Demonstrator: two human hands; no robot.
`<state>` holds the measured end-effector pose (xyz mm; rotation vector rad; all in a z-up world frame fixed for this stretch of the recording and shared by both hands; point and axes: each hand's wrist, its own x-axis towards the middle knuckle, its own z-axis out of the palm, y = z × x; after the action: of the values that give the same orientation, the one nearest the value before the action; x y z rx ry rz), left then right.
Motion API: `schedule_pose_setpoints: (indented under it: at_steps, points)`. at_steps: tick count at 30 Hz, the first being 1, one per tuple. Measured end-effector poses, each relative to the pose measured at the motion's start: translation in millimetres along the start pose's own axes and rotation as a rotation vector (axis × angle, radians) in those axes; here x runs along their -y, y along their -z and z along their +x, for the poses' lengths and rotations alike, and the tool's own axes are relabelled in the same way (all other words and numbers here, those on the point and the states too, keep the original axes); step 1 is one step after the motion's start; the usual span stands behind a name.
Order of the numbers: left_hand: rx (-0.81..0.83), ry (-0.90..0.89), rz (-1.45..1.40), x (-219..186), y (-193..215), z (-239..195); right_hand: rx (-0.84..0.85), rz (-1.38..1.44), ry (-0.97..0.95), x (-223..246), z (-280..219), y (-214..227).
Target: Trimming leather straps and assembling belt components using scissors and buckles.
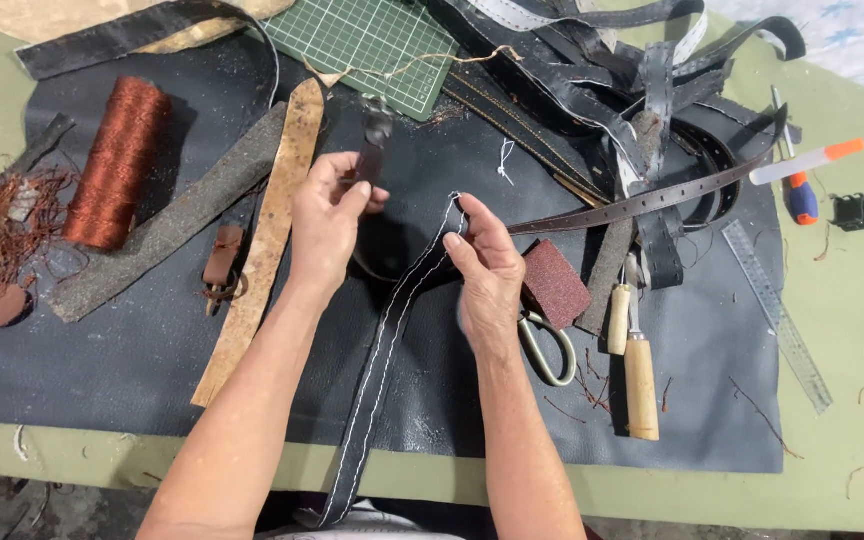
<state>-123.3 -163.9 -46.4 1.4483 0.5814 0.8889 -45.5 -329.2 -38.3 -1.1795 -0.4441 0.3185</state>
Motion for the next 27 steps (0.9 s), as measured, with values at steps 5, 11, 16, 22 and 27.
schedule_pose_setpoints:
  at_steps: [5, 11, 16, 22, 27]
  points:
    - [0.173, -0.039, -0.215, -43, -11, -26, 0.045, 0.154, -0.007, 3, -4, -4]
    - [0.306, -0.032, -0.145, -46, -25, -44, 0.057, 0.153, 0.058, 10, -5, -5]
    - [0.373, -0.028, -0.143, -44, -28, -51, 0.011, 0.122, 0.083, -17, -2, 13]
    - [0.213, -0.205, -0.045, -61, -32, -59, 0.02, 0.121, 0.034, -23, 3, 26]
    - [0.062, -0.611, 0.231, -63, -33, -59, 0.068, 0.238, -0.07, -30, -2, 29]
